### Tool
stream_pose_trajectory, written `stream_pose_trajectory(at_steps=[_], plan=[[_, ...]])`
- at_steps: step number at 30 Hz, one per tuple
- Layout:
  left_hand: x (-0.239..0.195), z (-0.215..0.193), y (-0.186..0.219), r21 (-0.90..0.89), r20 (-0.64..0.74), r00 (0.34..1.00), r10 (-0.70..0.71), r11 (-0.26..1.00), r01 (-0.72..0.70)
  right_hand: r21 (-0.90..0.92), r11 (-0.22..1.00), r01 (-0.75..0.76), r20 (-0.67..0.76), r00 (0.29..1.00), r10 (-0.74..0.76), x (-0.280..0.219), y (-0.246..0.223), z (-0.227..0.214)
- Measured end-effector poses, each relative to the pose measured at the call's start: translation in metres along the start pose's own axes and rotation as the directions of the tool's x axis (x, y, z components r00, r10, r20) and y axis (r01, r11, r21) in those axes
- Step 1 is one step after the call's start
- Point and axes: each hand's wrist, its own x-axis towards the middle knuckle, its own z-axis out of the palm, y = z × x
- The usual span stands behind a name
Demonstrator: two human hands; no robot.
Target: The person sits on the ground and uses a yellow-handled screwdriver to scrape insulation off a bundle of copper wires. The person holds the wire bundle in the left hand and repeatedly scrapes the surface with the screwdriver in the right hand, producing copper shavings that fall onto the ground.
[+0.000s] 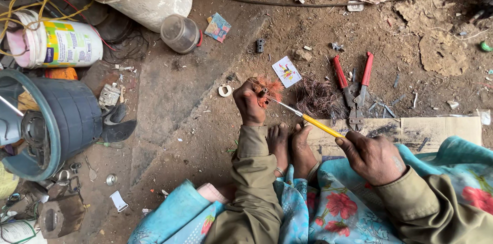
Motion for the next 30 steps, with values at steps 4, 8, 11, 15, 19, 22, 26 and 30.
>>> stream_pose_trajectory(at_steps=[4,8,11,15,19,22,26,30], plan=[[0.009,0.001,0.025,0.149,0.060,0.970,0.237,0.958,-0.244,-0.165,0.986,-0.038,-0.103,0.994,0.021,-0.005,-0.012,-0.002],[0.010,0.019,0.025,0.200,-0.114,0.970,0.214,0.961,-0.189,-0.204,0.977,-0.063,-0.183,0.983,0.025,-0.005,-0.026,0.004],[0.001,0.028,0.016,0.258,-0.280,0.945,0.168,0.961,-0.094,-0.164,0.985,-0.049,-0.167,0.986,0.021,-0.001,-0.027,0.010],[-0.007,0.030,0.006,0.237,-0.390,0.918,0.068,0.971,0.029,-0.038,0.998,-0.043,-0.107,0.994,0.039,0.005,-0.018,0.021],[-0.007,0.036,-0.005,-0.127,-0.477,0.866,-0.150,0.987,0.101,0.156,0.988,0.002,-0.062,0.998,0.008,0.012,-0.008,0.035],[-0.003,0.032,-0.012,-0.305,-0.455,0.849,-0.269,0.943,0.135,0.225,0.974,0.013,-0.035,0.999,-0.005,0.014,-0.001,0.045],[-0.002,0.034,-0.016,-0.572,-0.435,0.777,-0.455,0.806,0.152,0.232,0.972,-0.029,-0.021,0.999,0.035,0.012,0.002,0.060],[-0.022,0.060,-0.013,-0.916,0.093,0.818,-0.568,0.273,0.293,0.311,0.950,-0.015,-0.007,1.000,0.018,0.019,-0.011,0.078]])
